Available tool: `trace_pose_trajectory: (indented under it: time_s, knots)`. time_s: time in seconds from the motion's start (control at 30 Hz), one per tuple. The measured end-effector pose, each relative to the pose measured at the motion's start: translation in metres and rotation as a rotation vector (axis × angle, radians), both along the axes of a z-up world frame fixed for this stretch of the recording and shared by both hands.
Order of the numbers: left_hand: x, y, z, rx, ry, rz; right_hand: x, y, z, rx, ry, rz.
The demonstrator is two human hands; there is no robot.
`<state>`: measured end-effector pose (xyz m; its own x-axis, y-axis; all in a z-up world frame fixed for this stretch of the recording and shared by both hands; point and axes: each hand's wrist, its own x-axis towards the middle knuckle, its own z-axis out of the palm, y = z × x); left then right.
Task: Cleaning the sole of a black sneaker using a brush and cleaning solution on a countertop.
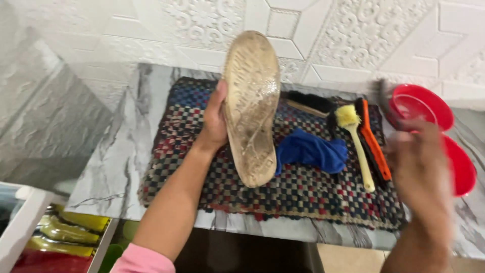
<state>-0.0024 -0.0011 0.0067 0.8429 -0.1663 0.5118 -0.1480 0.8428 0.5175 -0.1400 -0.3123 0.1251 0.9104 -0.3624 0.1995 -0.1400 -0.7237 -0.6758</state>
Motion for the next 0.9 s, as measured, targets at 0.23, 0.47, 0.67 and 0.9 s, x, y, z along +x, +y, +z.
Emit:
trace_pose_trajectory:
  time_s: [0.23, 0.47, 0.67, 0.9]
  knots:
    - [-0.023, 0.01, 0.031, 0.246, -0.058, -0.038, 0.086, 0.085, 0.009, -0.191, -0.365, 0.613]
    - [-0.023, 0.005, 0.037, 0.183, -0.025, -0.098, 0.181, 0.095, 0.034, -0.892, -1.037, 0.594]
    - [-0.023, 0.006, 0.04, 0.332, -0.095, 0.047, 0.177, 0.12, 0.057, -1.141, -1.235, 0.886]
    - [-0.024, 0.005, 0.044, 0.354, -0.231, 0.029, 0.16, 0.126, 0.055, -1.19, -1.241, 0.998]
